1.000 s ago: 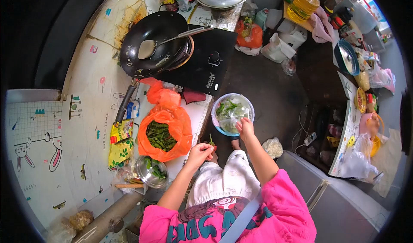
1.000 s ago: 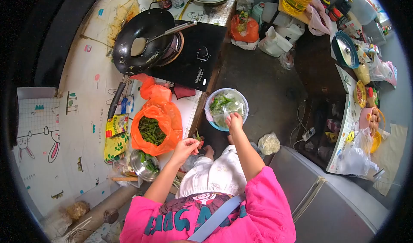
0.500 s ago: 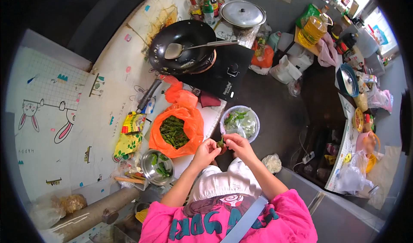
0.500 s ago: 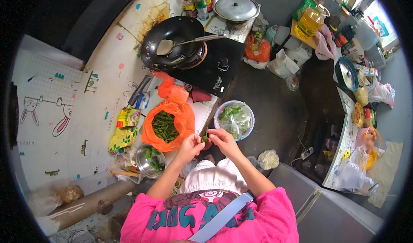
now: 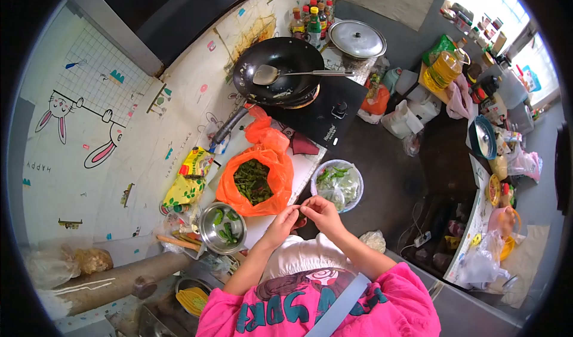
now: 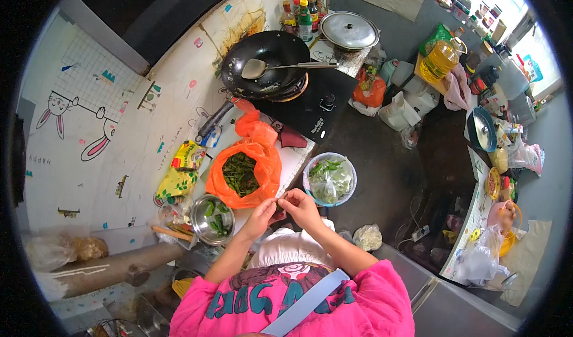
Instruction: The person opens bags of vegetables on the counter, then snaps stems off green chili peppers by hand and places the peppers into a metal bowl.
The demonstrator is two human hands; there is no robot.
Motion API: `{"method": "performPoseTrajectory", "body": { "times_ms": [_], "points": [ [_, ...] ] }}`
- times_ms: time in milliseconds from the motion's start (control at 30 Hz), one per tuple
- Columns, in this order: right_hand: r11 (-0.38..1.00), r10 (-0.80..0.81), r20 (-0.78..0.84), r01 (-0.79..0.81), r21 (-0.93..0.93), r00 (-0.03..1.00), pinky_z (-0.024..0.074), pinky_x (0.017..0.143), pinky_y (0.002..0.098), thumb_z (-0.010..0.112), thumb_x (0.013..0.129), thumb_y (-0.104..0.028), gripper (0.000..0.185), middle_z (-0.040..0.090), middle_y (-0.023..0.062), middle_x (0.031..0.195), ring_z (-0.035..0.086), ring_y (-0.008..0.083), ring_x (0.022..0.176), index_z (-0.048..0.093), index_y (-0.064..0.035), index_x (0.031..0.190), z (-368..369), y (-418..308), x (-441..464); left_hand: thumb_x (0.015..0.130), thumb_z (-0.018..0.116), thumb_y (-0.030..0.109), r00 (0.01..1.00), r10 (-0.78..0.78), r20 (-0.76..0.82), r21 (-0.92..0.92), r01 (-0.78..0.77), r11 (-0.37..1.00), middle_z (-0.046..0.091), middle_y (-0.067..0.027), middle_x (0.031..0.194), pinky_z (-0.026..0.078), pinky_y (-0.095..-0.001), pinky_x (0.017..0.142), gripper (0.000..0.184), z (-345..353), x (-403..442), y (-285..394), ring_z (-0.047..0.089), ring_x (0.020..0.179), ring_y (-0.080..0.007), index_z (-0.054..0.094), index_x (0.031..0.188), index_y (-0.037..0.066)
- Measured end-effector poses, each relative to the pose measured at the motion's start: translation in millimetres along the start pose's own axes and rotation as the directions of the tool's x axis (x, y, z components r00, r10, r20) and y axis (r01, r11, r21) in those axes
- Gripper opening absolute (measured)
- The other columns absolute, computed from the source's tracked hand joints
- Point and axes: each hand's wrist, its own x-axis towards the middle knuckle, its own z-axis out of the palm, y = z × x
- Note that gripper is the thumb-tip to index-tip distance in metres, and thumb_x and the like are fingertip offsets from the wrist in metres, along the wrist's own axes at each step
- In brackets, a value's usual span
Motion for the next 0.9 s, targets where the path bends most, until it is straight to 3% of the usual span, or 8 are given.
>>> {"method": "performPoseTrajectory", "body": {
  "times_ms": [133, 233, 333, 533, 667, 900],
  "points": [
    [0.945, -0.158, -0.016, 0.147, -0.293, 0.987, 0.0411, 0.053, 0.0208, 0.065, 0.076, -0.006, 0.010, 0.055, 0.0034, 0.073, 0.050, 0.0081, 0.059, 0.058, 0.0018, 0.075, -0.4, -4.1, 1.2, 0.093, 0.040, 0.024, 1.000, 0.009, 0.006, -0.148, -0.008, 0.989, 0.051, -0.0022, 0.093, 0.048, -0.0287, 0.077, 0.027, 5.0, -1.0, -5.9, 0.052, 0.084, -0.0103, 0.046, 0.111, 0.005],
    [0.849, -0.332, -0.001, 0.298, -0.436, 0.943, 0.0410, 0.052, 0.0239, 0.068, 0.072, -0.007, 0.014, 0.054, 0.0066, 0.070, 0.051, 0.0121, 0.057, 0.058, 0.0026, 0.067, -8.2, 0.4, 7.5, 0.093, 0.041, 0.024, 0.993, 0.002, -0.117, -0.201, -0.026, 0.979, 0.052, -0.0018, 0.083, 0.049, -0.0285, 0.072, 0.023, 8.8, 4.8, -20.0, 0.052, 0.076, -0.0107, 0.050, 0.103, 0.005],
    [0.833, -0.278, -0.041, 0.219, -0.508, 0.960, 0.0445, 0.058, 0.0244, 0.067, 0.070, -0.003, 0.013, 0.054, 0.0082, 0.070, 0.054, 0.0135, 0.065, 0.058, 0.0022, 0.064, -11.1, -8.7, 4.8, 0.091, 0.045, 0.021, 0.963, -0.070, -0.259, -0.339, -0.022, 0.941, 0.053, -0.0019, 0.079, 0.051, -0.0265, 0.067, 0.018, 20.7, 11.1, -32.5, 0.053, 0.068, -0.0102, 0.051, 0.094, 0.005],
    [0.597, -0.441, 0.060, 0.343, -0.725, 0.895, 0.0433, 0.051, 0.0278, 0.069, 0.066, -0.004, 0.011, 0.052, 0.0077, 0.065, 0.054, 0.0192, 0.058, 0.060, 0.0010, 0.064, -28.0, -8.4, -2.3, 0.090, 0.049, 0.023, 0.939, -0.259, -0.227, -0.486, 0.121, 0.865, 0.053, -0.0005, 0.070, 0.051, -0.0274, 0.060, 0.017, 30.9, 17.4, -45.0, 0.054, 0.062, -0.0114, 0.054, 0.086, 0.008],
    [0.495, -0.507, 0.132, 0.413, -0.764, 0.852, 0.0428, 0.051, 0.0297, 0.069, 0.064, -0.005, 0.009, 0.052, 0.0071, 0.064, 0.054, 0.0212, 0.058, 0.062, -0.0001, 0.065, -32.4, -13.4, -4.7, 0.091, 0.046, 0.022, 0.923, -0.338, -0.184, -0.495, 0.210, 0.843, 0.053, -0.0014, 0.071, 0.049, -0.0321, 0.065, 0.016, 28.5, 21.9, -49.6, 0.052, 0.063, -0.0142, 0.054, 0.088, 0.008],
    [0.328, -0.569, 0.325, 0.571, -0.753, 0.755, 0.0429, 0.054, 0.0327, 0.069, 0.062, -0.007, 0.009, 0.050, 0.0061, 0.063, 0.052, 0.0227, 0.059, 0.063, -0.0028, 0.067, -35.3, -11.8, 2.1, 0.090, 0.048, 0.024, 0.895, -0.412, -0.173, -0.544, 0.262, 0.797, 0.052, -0.0015, 0.068, 0.049, -0.0323, 0.064, 0.018, 24.6, 22.8, -49.3, 0.053, 0.062, -0.0139, 0.054, 0.082, 0.009]
  ]
}}
